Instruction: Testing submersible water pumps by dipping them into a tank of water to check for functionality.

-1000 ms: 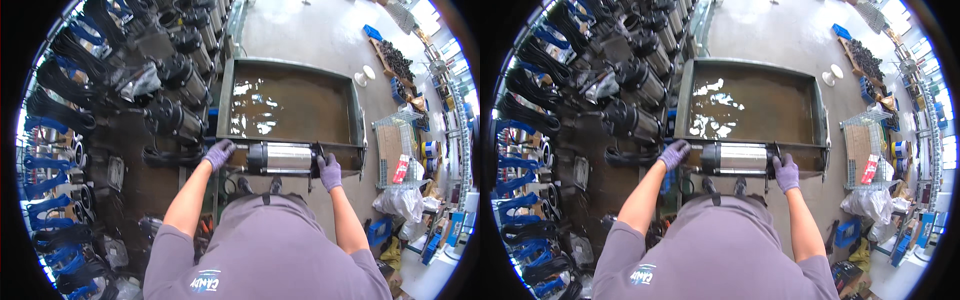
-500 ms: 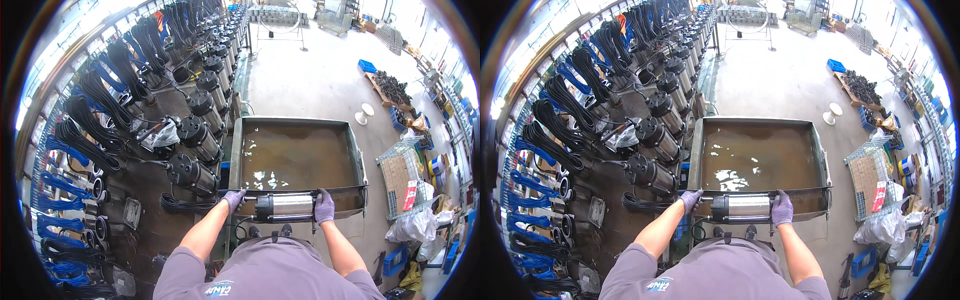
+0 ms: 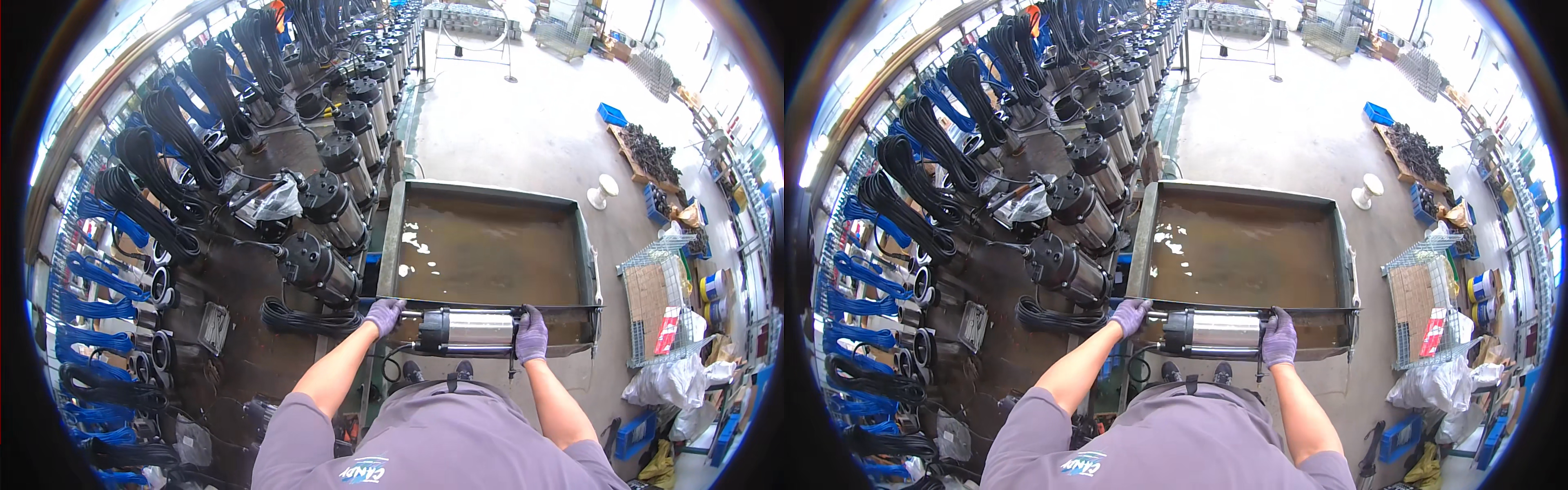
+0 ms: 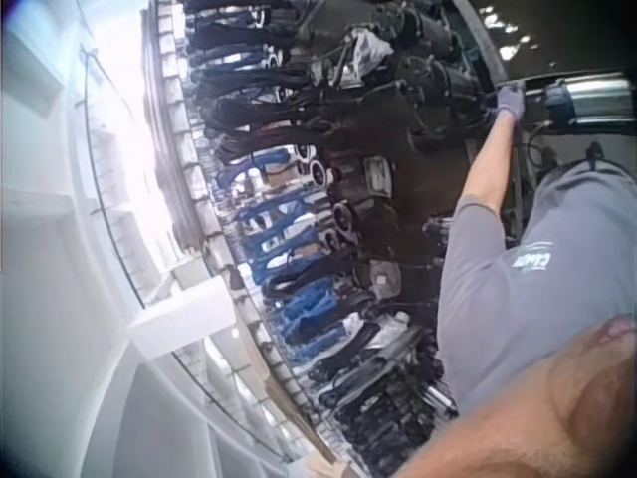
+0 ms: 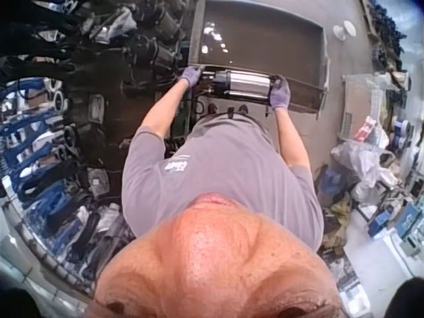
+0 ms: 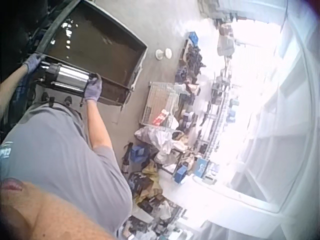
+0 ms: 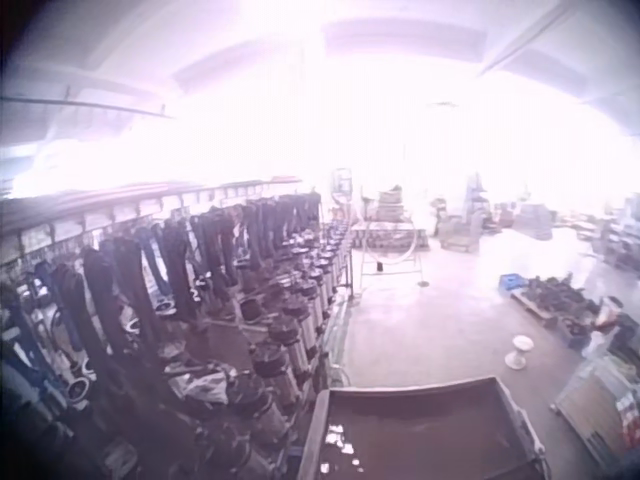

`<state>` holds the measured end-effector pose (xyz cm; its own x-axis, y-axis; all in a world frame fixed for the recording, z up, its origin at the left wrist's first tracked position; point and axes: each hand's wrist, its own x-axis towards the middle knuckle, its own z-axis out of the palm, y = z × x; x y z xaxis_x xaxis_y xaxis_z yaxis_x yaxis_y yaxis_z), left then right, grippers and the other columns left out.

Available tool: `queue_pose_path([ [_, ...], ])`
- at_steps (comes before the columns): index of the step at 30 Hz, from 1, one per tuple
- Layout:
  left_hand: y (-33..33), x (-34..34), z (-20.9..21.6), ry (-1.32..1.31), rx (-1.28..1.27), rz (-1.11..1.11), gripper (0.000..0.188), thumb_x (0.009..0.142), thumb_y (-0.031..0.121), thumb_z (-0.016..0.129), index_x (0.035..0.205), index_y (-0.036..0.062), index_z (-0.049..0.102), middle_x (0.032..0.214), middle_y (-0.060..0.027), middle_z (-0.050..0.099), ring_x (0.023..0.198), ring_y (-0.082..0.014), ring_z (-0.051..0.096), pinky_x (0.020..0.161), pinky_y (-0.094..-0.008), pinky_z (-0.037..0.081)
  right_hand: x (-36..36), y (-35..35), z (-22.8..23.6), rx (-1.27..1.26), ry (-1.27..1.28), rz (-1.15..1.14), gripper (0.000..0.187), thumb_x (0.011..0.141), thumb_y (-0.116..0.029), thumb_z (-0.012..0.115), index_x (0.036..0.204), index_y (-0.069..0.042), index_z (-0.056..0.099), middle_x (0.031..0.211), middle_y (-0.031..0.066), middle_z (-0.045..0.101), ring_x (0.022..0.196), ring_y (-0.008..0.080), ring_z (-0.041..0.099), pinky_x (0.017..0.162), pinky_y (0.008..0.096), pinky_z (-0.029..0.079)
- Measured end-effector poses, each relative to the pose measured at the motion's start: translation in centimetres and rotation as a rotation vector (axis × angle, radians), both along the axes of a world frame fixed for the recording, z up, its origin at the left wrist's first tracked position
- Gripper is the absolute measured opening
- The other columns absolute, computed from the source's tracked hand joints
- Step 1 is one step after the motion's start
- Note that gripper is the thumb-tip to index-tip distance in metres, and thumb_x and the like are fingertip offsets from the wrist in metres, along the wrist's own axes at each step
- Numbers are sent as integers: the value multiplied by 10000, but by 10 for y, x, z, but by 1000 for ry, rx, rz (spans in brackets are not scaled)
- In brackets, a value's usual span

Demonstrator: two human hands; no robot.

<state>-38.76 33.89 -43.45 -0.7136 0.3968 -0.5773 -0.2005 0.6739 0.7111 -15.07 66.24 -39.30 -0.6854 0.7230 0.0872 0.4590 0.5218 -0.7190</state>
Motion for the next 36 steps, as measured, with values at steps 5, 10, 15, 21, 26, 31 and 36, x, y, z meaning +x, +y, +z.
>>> queue_pose_path([
  [5, -5, 1, -6, -318, 83, 218, 432, 1008, 490, 659, 1039, 59, 668, 740, -74, 664, 589, -226, 650, 583, -388, 540, 2, 2, -1, -15, -20, 6, 318, 1046, -206, 547, 1301, -41, 644, 1203, 226, 709, 1131, 395, 674, 986, 441, 522],
  [10, -22, 23, 19, 584, 57, -360, 556, 890, 308, 802, 1328, 68, 559, 1249, -178, 625, 1135, -335, 642, 991, -424, 529, 6, 3, -5, 14, -4, 0, 322, 1044, -204, 550, 1302, -35, 643, 1197, 229, 709, 1121, 405, 674, 983, 449, 521],
  [15, -26, 3, 13, 723, 50, -663, 466, 920, 351, 763, 1269, 73, 630, 1193, -177, 669, 1095, -352, 666, 957, -428, 539, 8, 4, -5, -3, -32, -4, 326, 1051, -209, 521, 1293, -28, 644, 1236, 221, 698, 1165, 396, 660, 1024, 443, 508],
  [21, -10, -21, -7, -282, 68, 72, 456, 1020, 517, 623, 1073, 72, 708, 708, -47, 648, 559, -188, 609, 553, -374, 529, -5, 5, 1, 49, -43, 52, 334, 1039, -223, 522, 1298, -42, 633, 1271, 222, 671, 1193, 422, 627, 1030, 462, 496],
  [26, -2, 2, -10, -174, 0, 196, 357, 1047, 423, 618, 1092, 79, 703, 771, -71, 657, 641, -233, 652, 627, -392, 555, -9, 9, -4, 13, -75, -1, 329, 1050, -224, 526, 1301, -42, 639, 1246, 222, 690, 1167, 418, 648, 1013, 457, 509],
  [31, -28, 17, -14, 598, 291, -196, 384, 1024, 371, 656, 1224, 45, 688, 1054, -132, 701, 1003, -281, 691, 917, -350, 539, -5, 7, -5, -4, -61, 23, 334, 1055, -233, 529, 1307, -44, 640, 1238, 228, 697, 1159, 409, 660, 1003, 446, 517],
  [36, -7, 13, 4, -260, 181, 276, 314, 1055, 386, 624, 1187, 101, 635, 732, -20, 639, 631, -142, 625, 632, -293, 541, 0, 6, -4, -2, -61, 24, 333, 1058, -237, 525, 1307, -52, 644, 1224, 230, 704, 1133, 410, 674, 983, 452, 525],
])
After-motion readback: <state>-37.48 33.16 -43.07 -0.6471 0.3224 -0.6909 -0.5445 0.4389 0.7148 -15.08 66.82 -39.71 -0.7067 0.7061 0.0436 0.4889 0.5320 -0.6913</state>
